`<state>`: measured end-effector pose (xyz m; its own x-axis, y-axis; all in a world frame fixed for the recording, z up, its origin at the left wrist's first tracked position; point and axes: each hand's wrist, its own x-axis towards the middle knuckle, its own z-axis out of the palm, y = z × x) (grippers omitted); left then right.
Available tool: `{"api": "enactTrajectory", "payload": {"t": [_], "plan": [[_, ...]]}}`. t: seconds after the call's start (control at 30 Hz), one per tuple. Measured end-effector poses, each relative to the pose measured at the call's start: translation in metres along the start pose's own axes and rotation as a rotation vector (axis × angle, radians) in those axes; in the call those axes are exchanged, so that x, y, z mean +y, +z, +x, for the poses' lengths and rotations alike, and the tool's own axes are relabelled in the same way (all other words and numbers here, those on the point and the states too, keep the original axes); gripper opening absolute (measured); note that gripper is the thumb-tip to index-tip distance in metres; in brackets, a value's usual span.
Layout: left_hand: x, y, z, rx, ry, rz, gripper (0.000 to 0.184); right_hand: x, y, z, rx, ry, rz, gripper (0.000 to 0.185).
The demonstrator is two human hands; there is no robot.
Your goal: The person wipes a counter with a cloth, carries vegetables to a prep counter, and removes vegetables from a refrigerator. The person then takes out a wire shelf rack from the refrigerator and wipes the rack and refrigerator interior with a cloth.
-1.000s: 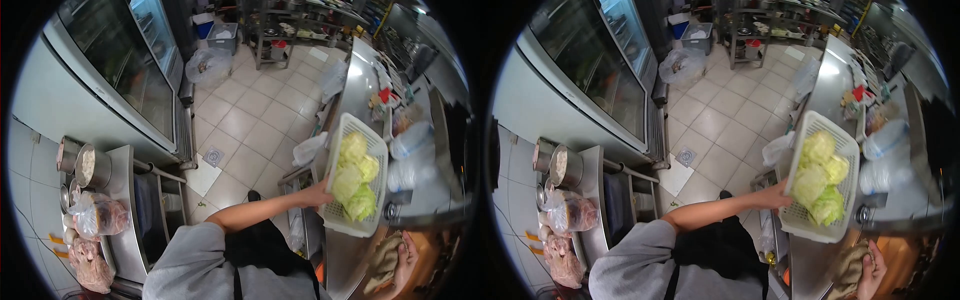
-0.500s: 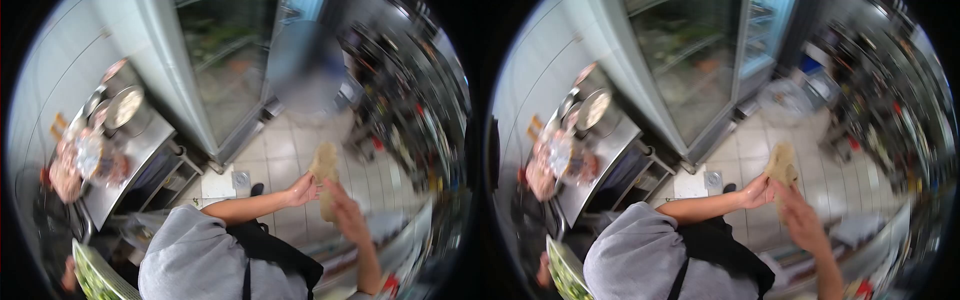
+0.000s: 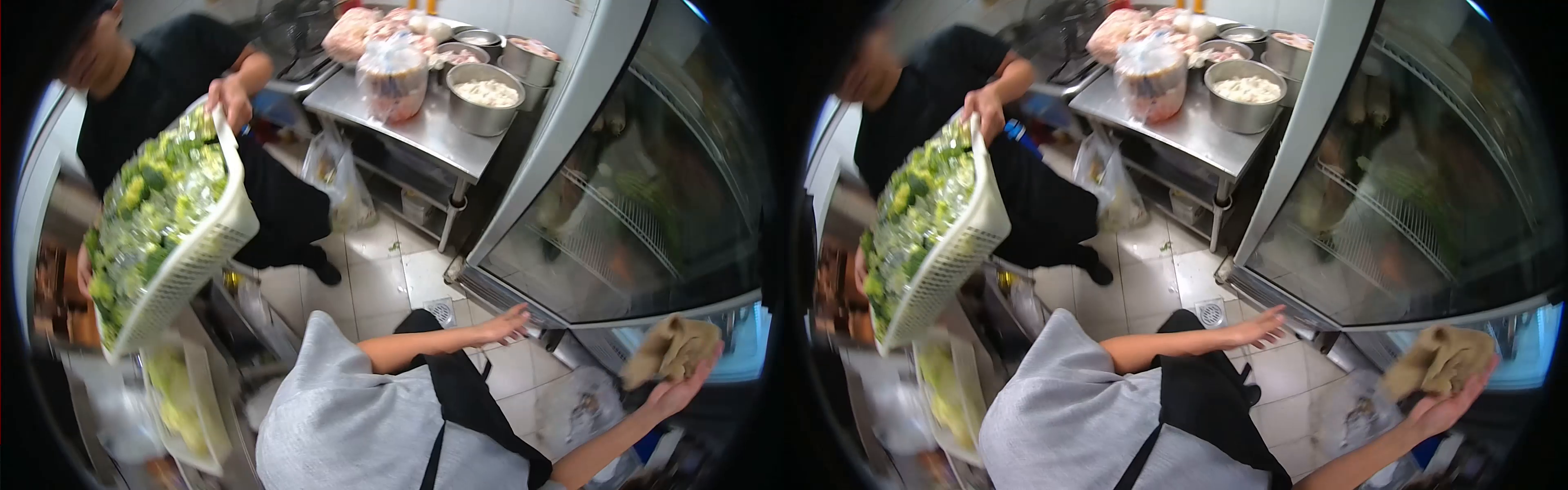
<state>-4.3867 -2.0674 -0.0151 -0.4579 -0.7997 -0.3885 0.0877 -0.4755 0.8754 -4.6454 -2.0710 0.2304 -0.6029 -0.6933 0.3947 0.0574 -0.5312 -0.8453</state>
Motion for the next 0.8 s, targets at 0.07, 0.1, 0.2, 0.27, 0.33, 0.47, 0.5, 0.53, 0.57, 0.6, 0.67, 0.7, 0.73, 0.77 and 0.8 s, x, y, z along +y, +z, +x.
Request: {"api": "enactTrajectory", "payload": {"t": [0.07,0.1,0.2,0.27,0.33,0.47,0.5,0.53,0.57,0.6,0.67,0.7,0.73,0.77,0.8], "plan": [[0.003,-0.027,0.016,0.201,0.011,-0.038,0.074,0.029,0.031,0.077,-0.009,-0.319,-0.010,0.045],[-0.003,-0.034,0.017,0.286,0.015,-0.050,0.072,0.052,0.033,0.111,-0.048,-0.300,-0.015,0.045],[-0.028,-0.042,0.001,0.642,0.008,-0.244,0.060,0.135,0.032,0.194,0.024,-0.438,0.086,0.042],[-0.038,-0.017,-0.014,0.853,-0.095,-0.410,0.056,0.161,0.052,0.189,0.145,-0.197,-0.200,0.043],[-0.035,0.006,-0.018,0.910,-0.128,-0.483,0.056,0.192,0.067,0.203,0.019,-0.250,-0.191,0.055],[-0.058,0.043,-0.035,1.013,-0.186,-0.484,0.056,0.243,0.010,0.225,-0.125,0.224,0.087,0.067],[-0.048,0.043,-0.021,1.062,-0.209,-0.460,0.056,0.254,0.013,0.235,-0.091,0.368,0.153,0.068],[-0.040,0.047,0.001,1.032,-0.241,-0.470,0.056,0.265,0.020,0.250,-0.077,0.504,0.201,0.068],[-0.040,0.050,0.013,1.014,-0.231,-0.448,0.057,0.285,0.013,0.255,-0.142,0.497,0.187,0.068],[-0.032,0.052,0.030,1.006,-0.224,-0.429,0.058,0.308,0.010,0.261,-0.212,0.501,0.173,0.068],[0.015,0.054,0.074,0.987,-0.266,-0.406,0.058,0.333,0.032,0.271,-0.208,0.567,0.137,0.065],[-0.043,0.079,0.041,0.936,-0.108,-0.294,0.058,0.296,-0.034,0.210,-0.212,0.519,0.226,0.063],[-0.082,0.109,0.013,0.899,-0.009,-0.232,0.057,0.261,-0.077,0.166,-0.241,0.518,0.260,0.061],[-0.063,0.117,0.029,0.909,0.000,-0.243,0.057,0.255,-0.063,0.181,-0.215,0.586,0.312,0.057],[-0.047,0.125,0.048,0.919,0.028,-0.204,0.056,0.251,-0.047,0.200,-0.243,0.585,0.319,0.057]]}}
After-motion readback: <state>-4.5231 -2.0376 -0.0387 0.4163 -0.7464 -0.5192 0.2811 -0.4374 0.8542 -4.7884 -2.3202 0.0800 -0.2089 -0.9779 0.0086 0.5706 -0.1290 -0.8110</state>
